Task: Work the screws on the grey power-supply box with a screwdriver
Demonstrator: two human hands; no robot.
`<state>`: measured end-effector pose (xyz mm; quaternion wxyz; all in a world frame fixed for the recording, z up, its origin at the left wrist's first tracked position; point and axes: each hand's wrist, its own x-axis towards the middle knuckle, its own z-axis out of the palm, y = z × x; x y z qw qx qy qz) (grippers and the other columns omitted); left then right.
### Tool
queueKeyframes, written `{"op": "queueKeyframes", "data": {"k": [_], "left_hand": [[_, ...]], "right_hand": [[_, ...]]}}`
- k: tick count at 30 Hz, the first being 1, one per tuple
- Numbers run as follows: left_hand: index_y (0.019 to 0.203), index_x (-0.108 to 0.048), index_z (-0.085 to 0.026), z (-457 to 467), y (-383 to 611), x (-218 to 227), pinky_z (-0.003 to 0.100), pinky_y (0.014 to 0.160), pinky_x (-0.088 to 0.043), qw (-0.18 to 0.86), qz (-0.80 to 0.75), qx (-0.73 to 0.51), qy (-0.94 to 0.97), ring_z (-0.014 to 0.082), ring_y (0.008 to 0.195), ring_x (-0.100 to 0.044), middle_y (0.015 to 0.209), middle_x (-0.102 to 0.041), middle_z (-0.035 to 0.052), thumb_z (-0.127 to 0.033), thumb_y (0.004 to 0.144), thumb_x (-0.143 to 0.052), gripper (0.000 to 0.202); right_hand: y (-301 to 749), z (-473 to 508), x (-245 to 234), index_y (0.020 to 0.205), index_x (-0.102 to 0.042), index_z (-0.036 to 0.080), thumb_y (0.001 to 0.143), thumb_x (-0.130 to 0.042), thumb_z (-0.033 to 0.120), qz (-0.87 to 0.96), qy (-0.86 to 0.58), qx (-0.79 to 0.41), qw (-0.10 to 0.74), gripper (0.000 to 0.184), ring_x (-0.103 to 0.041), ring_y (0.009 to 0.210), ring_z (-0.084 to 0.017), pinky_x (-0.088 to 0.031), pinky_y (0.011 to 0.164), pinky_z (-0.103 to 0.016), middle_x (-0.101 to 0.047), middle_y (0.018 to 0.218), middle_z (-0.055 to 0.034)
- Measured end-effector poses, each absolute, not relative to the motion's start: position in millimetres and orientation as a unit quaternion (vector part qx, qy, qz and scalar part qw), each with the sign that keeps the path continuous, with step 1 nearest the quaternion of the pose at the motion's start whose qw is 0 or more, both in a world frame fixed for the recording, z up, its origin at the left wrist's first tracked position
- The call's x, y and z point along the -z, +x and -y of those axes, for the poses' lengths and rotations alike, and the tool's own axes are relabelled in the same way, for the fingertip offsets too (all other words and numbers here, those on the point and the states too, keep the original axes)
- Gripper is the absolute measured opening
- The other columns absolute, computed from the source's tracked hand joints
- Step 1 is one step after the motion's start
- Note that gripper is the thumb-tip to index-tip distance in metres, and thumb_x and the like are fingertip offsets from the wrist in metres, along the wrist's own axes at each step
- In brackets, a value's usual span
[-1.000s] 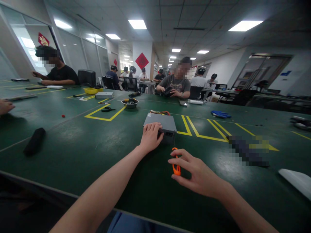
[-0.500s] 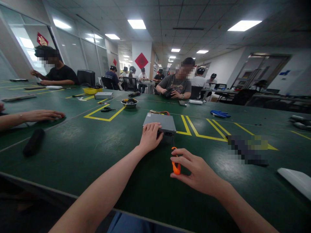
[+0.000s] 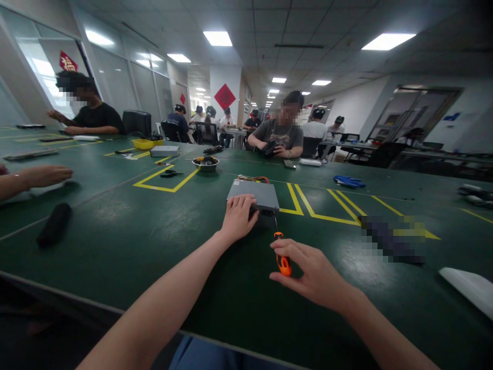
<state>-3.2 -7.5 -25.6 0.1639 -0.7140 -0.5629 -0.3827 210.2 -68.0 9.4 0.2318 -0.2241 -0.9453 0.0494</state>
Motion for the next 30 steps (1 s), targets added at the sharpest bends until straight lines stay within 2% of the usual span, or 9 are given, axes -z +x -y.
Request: {"op": "queueKeyframes", "data": {"k": [2, 6, 8, 11, 15, 20, 23, 26, 30], "left_hand": [[0.103, -0.048, -0.022, 7.5, -3.2, 25.5, 0.037, 0.097, -0.027, 0.163, 0.564, 0.383, -0.714, 0.0198, 0.113, -0.044, 0.119, -0.055, 0.0037, -0.028, 0.081, -0.051, 0.023], [0.104, -0.048, -0.022, 8.0, -3.2, 24.7, 0.037, 0.097, -0.028, 0.163, 0.565, 0.378, -0.715, 0.0198, 0.112, -0.044, 0.119, -0.054, 0.0039, -0.028, 0.081, -0.051, 0.024], [0.104, -0.048, -0.022, 8.3, -3.1, 24.2, 0.037, 0.097, -0.028, 0.162, 0.566, 0.378, -0.715, 0.0196, 0.112, -0.044, 0.119, -0.054, 0.0037, -0.028, 0.081, -0.051, 0.024], [0.104, -0.048, -0.022, 8.7, -3.2, 23.6, 0.037, 0.097, -0.028, 0.162, 0.565, 0.380, -0.714, 0.0197, 0.112, -0.044, 0.119, -0.054, 0.0037, -0.028, 0.081, -0.051, 0.024], [0.105, -0.048, -0.023, 9.0, -3.5, 23.6, 0.038, 0.097, -0.028, 0.159, 0.567, 0.377, -0.715, 0.0200, 0.112, -0.044, 0.119, -0.054, 0.0038, -0.028, 0.081, -0.051, 0.025], [0.105, -0.048, -0.022, 8.3, -3.5, 24.5, 0.038, 0.097, -0.028, 0.157, 0.566, 0.381, -0.714, 0.0203, 0.112, -0.044, 0.119, -0.054, 0.0043, -0.027, 0.081, -0.051, 0.025], [0.105, -0.048, -0.022, 7.9, -3.6, 24.9, 0.038, 0.097, -0.028, 0.157, 0.565, 0.382, -0.715, 0.0205, 0.112, -0.044, 0.119, -0.054, 0.0044, -0.027, 0.081, -0.051, 0.025], [0.106, -0.048, -0.022, 7.7, -3.8, 25.2, 0.038, 0.096, -0.028, 0.159, 0.564, 0.380, -0.716, 0.0202, 0.111, -0.044, 0.119, -0.054, 0.0045, -0.028, 0.081, -0.051, 0.026], [0.106, -0.048, -0.022, 7.7, -3.9, 25.3, 0.038, 0.097, -0.028, 0.162, 0.566, 0.378, -0.715, 0.0200, 0.112, -0.044, 0.119, -0.054, 0.0044, -0.028, 0.080, -0.051, 0.026]], "right_hand": [[209.6, 68.8, -10.8, 0.097, -0.049, 0.019, 0.077, -0.061, 0.041, 0.941, -0.229, -0.080, 0.234, 0.032, -0.057, 0.099, -0.021, -0.050, 0.081, -0.036, -0.056, 0.110, -0.0095], [208.0, 72.1, -16.3, 0.113, -0.046, 0.020, 0.083, -0.054, 0.031, 0.953, -0.205, -0.086, 0.205, 0.033, -0.053, 0.107, -0.021, -0.047, 0.086, -0.036, -0.051, 0.118, -0.0109], [207.5, 71.8, -15.2, 0.115, -0.048, 0.022, 0.085, -0.050, 0.029, 0.961, -0.190, -0.060, 0.190, 0.031, -0.054, 0.106, -0.021, -0.047, 0.086, -0.036, -0.051, 0.120, -0.0105], [208.0, 69.2, -9.7, 0.106, -0.050, 0.021, 0.084, -0.054, 0.034, 0.957, -0.188, -0.047, 0.217, 0.026, -0.057, 0.101, -0.021, -0.048, 0.085, -0.037, -0.055, 0.117, -0.0101], [209.5, 69.1, -10.3, 0.096, -0.049, 0.021, 0.078, -0.061, 0.036, 0.938, -0.209, -0.086, 0.261, 0.027, -0.058, 0.101, -0.020, -0.049, 0.084, -0.036, -0.057, 0.111, -0.0090], [208.8, 73.0, -17.7, 0.115, -0.049, 0.022, 0.083, -0.052, 0.028, 0.954, -0.193, -0.066, 0.221, 0.032, -0.056, 0.103, -0.020, -0.049, 0.083, -0.033, -0.053, 0.116, -0.0102], [208.9, 71.8, -14.6, 0.105, -0.052, 0.021, 0.083, -0.054, 0.031, 0.950, -0.198, -0.052, 0.236, 0.024, -0.058, 0.100, -0.020, -0.050, 0.080, -0.033, -0.054, 0.114, -0.0100], [209.8, 70.8, -12.4, 0.098, -0.050, 0.021, 0.080, -0.059, 0.034, 0.940, -0.217, -0.075, 0.251, 0.024, -0.057, 0.102, -0.020, -0.049, 0.083, -0.036, -0.056, 0.113, -0.0093], [209.9, 72.6, -16.0, 0.115, -0.047, 0.022, 0.080, -0.057, 0.031, 0.948, -0.213, -0.075, 0.227, 0.037, -0.056, 0.104, -0.021, -0.048, 0.085, -0.037, -0.052, 0.118, -0.0096]]}}
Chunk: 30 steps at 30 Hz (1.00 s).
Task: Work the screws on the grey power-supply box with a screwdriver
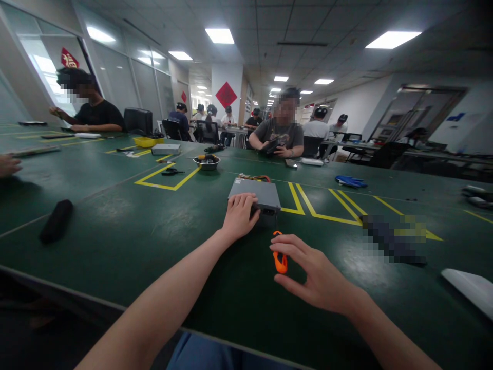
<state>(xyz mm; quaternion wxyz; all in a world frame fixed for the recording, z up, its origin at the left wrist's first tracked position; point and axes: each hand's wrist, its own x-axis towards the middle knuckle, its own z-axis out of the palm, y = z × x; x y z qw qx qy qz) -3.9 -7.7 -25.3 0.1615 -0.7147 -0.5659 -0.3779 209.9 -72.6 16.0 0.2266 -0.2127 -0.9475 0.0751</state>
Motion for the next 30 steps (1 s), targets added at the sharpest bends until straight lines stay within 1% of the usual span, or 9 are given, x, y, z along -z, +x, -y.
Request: {"op": "queueKeyframes", "data": {"k": [2, 6, 8, 11, 14, 17, 20, 26, 30], "left_hand": [[0.106, -0.048, -0.022, 7.8, -3.8, 25.1, 0.038, 0.097, -0.028, 0.161, 0.568, 0.377, -0.714, 0.0200, 0.112, -0.044, 0.119, -0.054, 0.0044, -0.028, 0.081, -0.051, 0.026], [0.106, -0.048, -0.023, 8.3, -3.6, 24.5, 0.038, 0.097, -0.028, 0.160, 0.566, 0.378, -0.715, 0.0199, 0.112, -0.044, 0.119, -0.054, 0.0040, -0.028, 0.081, -0.051, 0.026], [0.106, -0.048, -0.023, 8.6, -3.5, 24.3, 0.038, 0.097, -0.028, 0.158, 0.566, 0.378, -0.715, 0.0200, 0.112, -0.044, 0.119, -0.054, 0.0037, -0.028, 0.081, -0.051, 0.025], [0.105, -0.048, -0.023, 8.8, -3.4, 24.2, 0.038, 0.097, -0.027, 0.156, 0.567, 0.378, -0.715, 0.0205, 0.112, -0.044, 0.119, -0.054, 0.0039, -0.028, 0.081, -0.051, 0.025], [0.105, -0.048, -0.023, 8.8, -3.6, 24.3, 0.038, 0.097, -0.027, 0.158, 0.566, 0.379, -0.715, 0.0206, 0.112, -0.044, 0.120, -0.054, 0.0042, -0.028, 0.081, -0.050, 0.025], [0.105, -0.047, -0.022, 8.6, -3.9, 24.4, 0.037, 0.097, -0.028, 0.158, 0.566, 0.377, -0.716, 0.0203, 0.112, -0.044, 0.120, -0.054, 0.0041, -0.028, 0.081, -0.050, 0.025], [0.106, -0.047, -0.022, 8.2, -4.0, 24.7, 0.037, 0.096, -0.028, 0.157, 0.566, 0.377, -0.716, 0.0202, 0.111, -0.045, 0.119, -0.054, 0.0042, -0.028, 0.081, -0.050, 0.025], [0.105, -0.048, -0.022, 7.8, -3.8, 25.1, 0.037, 0.096, -0.028, 0.162, 0.564, 0.381, -0.714, 0.0198, 0.111, -0.044, 0.119, -0.054, 0.0033, -0.028, 0.081, -0.052, 0.025], [0.105, -0.047, -0.022, 7.8, -3.8, 25.1, 0.037, 0.097, -0.028, 0.161, 0.565, 0.378, -0.715, 0.0194, 0.112, -0.044, 0.120, -0.054, 0.0031, -0.028, 0.081, -0.051, 0.025]], "right_hand": [[209.6, 73.1, -17.0, 0.117, -0.048, 0.023, 0.082, -0.053, 0.029, 0.953, -0.206, -0.060, 0.214, 0.036, -0.058, 0.099, -0.020, -0.050, 0.081, -0.035, -0.050, 0.120, -0.0101], [209.7, 71.5, -14.9, 0.099, -0.051, 0.020, 0.081, -0.056, 0.032, 0.944, -0.213, -0.060, 0.245, 0.022, -0.058, 0.099, -0.020, -0.051, 0.079, -0.034, -0.054, 0.114, -0.0101], [209.9, 70.8, -14.7, 0.094, -0.049, 0.020, 0.079, -0.059, 0.035, 0.938, -0.225, -0.077, 0.251, 0.023, -0.057, 0.101, -0.020, -0.050, 0.081, -0.035, -0.055, 0.113, -0.0097], [209.9, 71.2, -16.4, 0.108, -0.046, 0.021, 0.080, -0.058, 0.035, 0.945, -0.228, -0.087, 0.217, 0.033, -0.055, 0.104, -0.021, -0.049, 0.084, -0.036, -0.052, 0.116, -0.0098], [209.6, 71.6, -16.3, 0.113, -0.046, 0.022, 0.083, -0.053, 0.031, 0.955, -0.215, -0.065, 0.192, 0.032, -0.056, 0.102, -0.020, -0.049, 0.081, -0.035, -0.049, 0.119, -0.0101], [209.6, 70.9, -14.2, 0.100, -0.049, 0.020, 0.081, -0.056, 0.035, 0.947, -0.227, -0.066, 0.216, 0.025, -0.058, 0.096, -0.020, -0.050, 0.078, -0.035, -0.052, 0.112, -0.0100], [209.6, 70.9, -14.7, 0.094, -0.047, 0.020, 0.077, -0.061, 0.039, 0.937, -0.239, -0.092, 0.236, 0.029, -0.057, 0.097, -0.020, -0.050, 0.079, -0.035, -0.054, 0.109, -0.0092], [208.3, 73.1, -17.8, 0.116, -0.046, 0.022, 0.084, -0.051, 0.029, 0.956, -0.201, -0.075, 0.198, 0.034, -0.055, 0.103, -0.019, -0.048, 0.084, -0.034, -0.049, 0.118, -0.0098], [208.2, 70.4, -13.0, 0.098, -0.052, 0.020, 0.080, -0.058, 0.036, 0.949, -0.214, -0.063, 0.223, 0.025, -0.057, 0.099, -0.020, -0.050, 0.080, -0.034, -0.053, 0.114, -0.0099]]}}
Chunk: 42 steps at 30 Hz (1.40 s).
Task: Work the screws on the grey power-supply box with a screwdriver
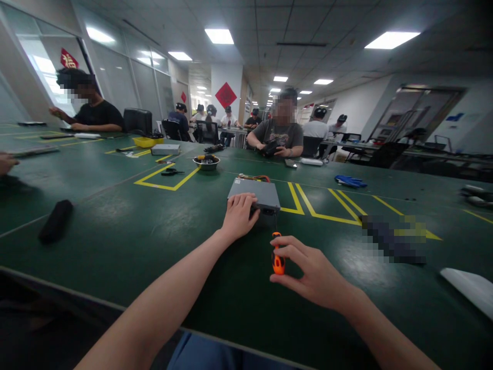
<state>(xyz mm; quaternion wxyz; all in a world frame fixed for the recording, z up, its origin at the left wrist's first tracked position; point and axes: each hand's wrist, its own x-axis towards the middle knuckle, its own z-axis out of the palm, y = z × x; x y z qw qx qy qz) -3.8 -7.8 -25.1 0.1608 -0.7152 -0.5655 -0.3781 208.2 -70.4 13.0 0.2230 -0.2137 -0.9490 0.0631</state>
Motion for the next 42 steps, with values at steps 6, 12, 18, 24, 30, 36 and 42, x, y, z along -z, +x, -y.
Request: {"op": "queueKeyframes", "data": {"k": [6, 12, 18, 24, 30, 36, 42], "left_hand": [[0.105, -0.047, -0.022, 7.1, -4.1, 26.1, 0.037, 0.097, -0.027, 0.161, 0.562, 0.383, -0.715, 0.0196, 0.112, -0.044, 0.119, -0.054, 0.0030, -0.028, 0.081, -0.052, 0.025], [0.105, -0.047, -0.022, 7.0, -3.7, 25.9, 0.037, 0.097, -0.027, 0.163, 0.563, 0.385, -0.713, 0.0198, 0.111, -0.044, 0.119, -0.054, 0.0032, -0.027, 0.080, -0.052, 0.026], [0.105, -0.048, -0.022, 7.6, -3.7, 25.3, 0.038, 0.096, -0.028, 0.161, 0.564, 0.382, -0.715, 0.0201, 0.111, -0.044, 0.119, -0.054, 0.0039, -0.027, 0.080, -0.052, 0.026], [0.104, -0.048, -0.022, 7.2, -3.8, 25.6, 0.038, 0.096, -0.028, 0.161, 0.561, 0.387, -0.714, 0.0205, 0.111, -0.044, 0.118, -0.054, 0.0041, -0.027, 0.080, -0.052, 0.025], [0.104, -0.048, -0.022, 7.2, -4.2, 26.1, 0.038, 0.096, -0.028, 0.165, 0.559, 0.388, -0.714, 0.0206, 0.111, -0.045, 0.118, -0.054, 0.0040, -0.027, 0.080, -0.052, 0.024], [0.103, -0.048, -0.022, 6.7, -4.0, 26.6, 0.038, 0.095, -0.029, 0.164, 0.561, 0.390, -0.712, 0.0207, 0.110, -0.045, 0.118, -0.054, 0.0038, -0.027, 0.080, -0.053, 0.024], [0.104, -0.048, -0.022, 7.2, -3.9, 25.7, 0.038, 0.096, -0.028, 0.163, 0.560, 0.387, -0.715, 0.0207, 0.111, -0.044, 0.118, -0.054, 0.0043, -0.027, 0.080, -0.053, 0.024]], "right_hand": [[209.2, 72.4, -16.9, 0.113, -0.047, 0.022, 0.079, -0.060, 0.034, 0.951, -0.223, -0.087, 0.195, 0.039, -0.056, 0.100, -0.019, -0.048, 0.084, -0.035, -0.049, 0.119, -0.0091], [209.2, 72.1, -15.4, 0.099, -0.052, 0.020, 0.080, -0.058, 0.035, 0.951, -0.225, -0.076, 0.200, 0.025, -0.058, 0.096, -0.019, -0.049, 0.079, -0.034, -0.051, 0.116, -0.0094], [209.6, 71.6, -17.2, 0.110, -0.046, 0.021, 0.078, -0.060, 0.036, 0.949, -0.232, -0.108, 0.181, 0.038, -0.052, 0.108, -0.021, -0.046, 0.087, -0.037, -0.050, 0.119, -0.0089], [208.6, 71.2, -14.2, 0.100, -0.051, 0.020, 0.080, -0.057, 0.036, 0.951, -0.230, -0.086, 0.186, 0.026, -0.056, 0.100, -0.021, -0.049, 0.081, -0.036, -0.051, 0.116, -0.0095], [207.9, 72.1, -15.8, 0.108, -0.047, 0.021, 0.076, -0.062, 0.038, 0.947, -0.241, -0.113, 0.182, 0.039, -0.053, 0.106, -0.021, -0.047, 0.087, -0.037, -0.051, 0.118, -0.0083], [205.8, 72.2, -13.6, 0.105, -0.052, 0.022, 0.079, -0.059, 0.034, 0.956, -0.227, -0.080, 0.166, 0.030, -0.057, 0.098, -0.020, -0.049, 0.079, -0.034, -0.050, 0.117, -0.0081], [206.9, 73.9, -18.1, 0.106, -0.049, 0.021, 0.078, -0.059, 0.034, 0.948, -0.234, -0.107, 0.189, 0.033, -0.054, 0.103, -0.020, -0.047, 0.085, -0.035, -0.050, 0.116, -0.0087]]}}
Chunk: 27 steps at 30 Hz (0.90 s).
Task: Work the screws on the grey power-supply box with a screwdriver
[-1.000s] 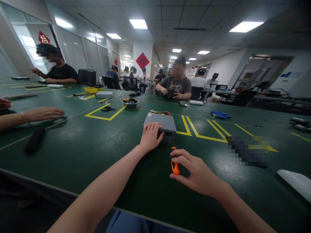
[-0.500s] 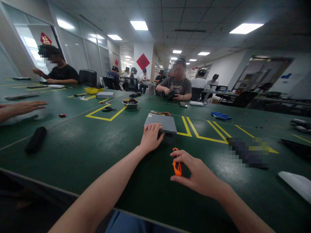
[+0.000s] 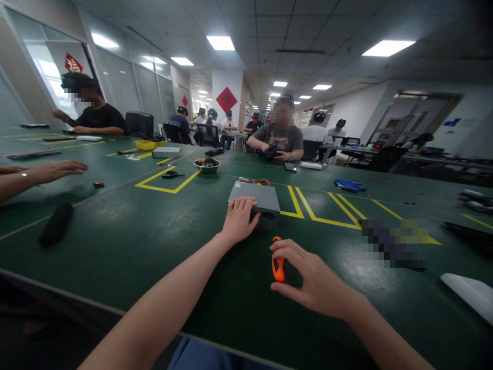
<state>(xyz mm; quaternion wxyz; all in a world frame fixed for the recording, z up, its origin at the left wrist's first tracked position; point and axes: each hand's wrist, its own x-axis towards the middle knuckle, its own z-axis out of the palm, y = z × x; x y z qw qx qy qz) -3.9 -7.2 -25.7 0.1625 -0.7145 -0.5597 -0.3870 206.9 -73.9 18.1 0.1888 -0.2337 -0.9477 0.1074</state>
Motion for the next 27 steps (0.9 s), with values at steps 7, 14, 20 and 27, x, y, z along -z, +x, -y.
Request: {"op": "queueKeyframes", "data": {"k": [7, 14, 20, 27], "left_hand": [[0.103, -0.048, -0.022, 8.4, -3.6, 24.5, 0.039, 0.096, -0.028, 0.159, 0.561, 0.386, -0.715, 0.0206, 0.111, -0.045, 0.118, -0.054, 0.0043, -0.027, 0.081, -0.051, 0.023], [0.103, -0.048, -0.022, 8.4, -3.1, 24.8, 0.038, 0.096, -0.028, 0.166, 0.562, 0.384, -0.713, 0.0202, 0.111, -0.045, 0.118, -0.055, 0.0039, -0.027, 0.081, -0.052, 0.022], [0.103, -0.048, -0.022, 7.9, -3.3, 25.4, 0.038, 0.096, -0.028, 0.164, 0.560, 0.384, -0.715, 0.0204, 0.111, -0.045, 0.118, -0.055, 0.0040, -0.027, 0.081, -0.051, 0.022], [0.103, -0.048, -0.022, 8.7, -3.1, 24.5, 0.038, 0.096, -0.029, 0.166, 0.561, 0.382, -0.715, 0.0207, 0.111, -0.045, 0.118, -0.055, 0.0047, -0.027, 0.082, -0.051, 0.022]], "right_hand": [[206.3, 74.5, -17.0, 0.100, -0.053, 0.021, 0.079, -0.058, 0.032, 0.952, -0.227, -0.079, 0.189, 0.025, -0.058, 0.094, -0.019, -0.050, 0.077, -0.034, -0.051, 0.115, -0.0094], [205.6, 75.0, -17.0, 0.114, -0.049, 0.023, 0.079, -0.058, 0.033, 0.953, -0.230, -0.075, 0.180, 0.038, -0.057, 0.098, -0.020, -0.049, 0.081, -0.034, -0.052, 0.116, -0.0083], [205.5, 72.7, -12.4, 0.098, -0.051, 0.019, 0.077, -0.061, 0.037, 0.948, -0.241, -0.077, 0.195, 0.029, -0.058, 0.096, -0.021, -0.050, 0.077, -0.035, -0.054, 0.112, -0.0094], [207.9, 75.6, -19.8, 0.111, -0.048, 0.022, 0.079, -0.057, 0.030, 0.951, -0.221, -0.091, 0.197, 0.035, -0.057, 0.095, -0.018, -0.048, 0.081, -0.035, -0.049, 0.116, -0.0094]]}}
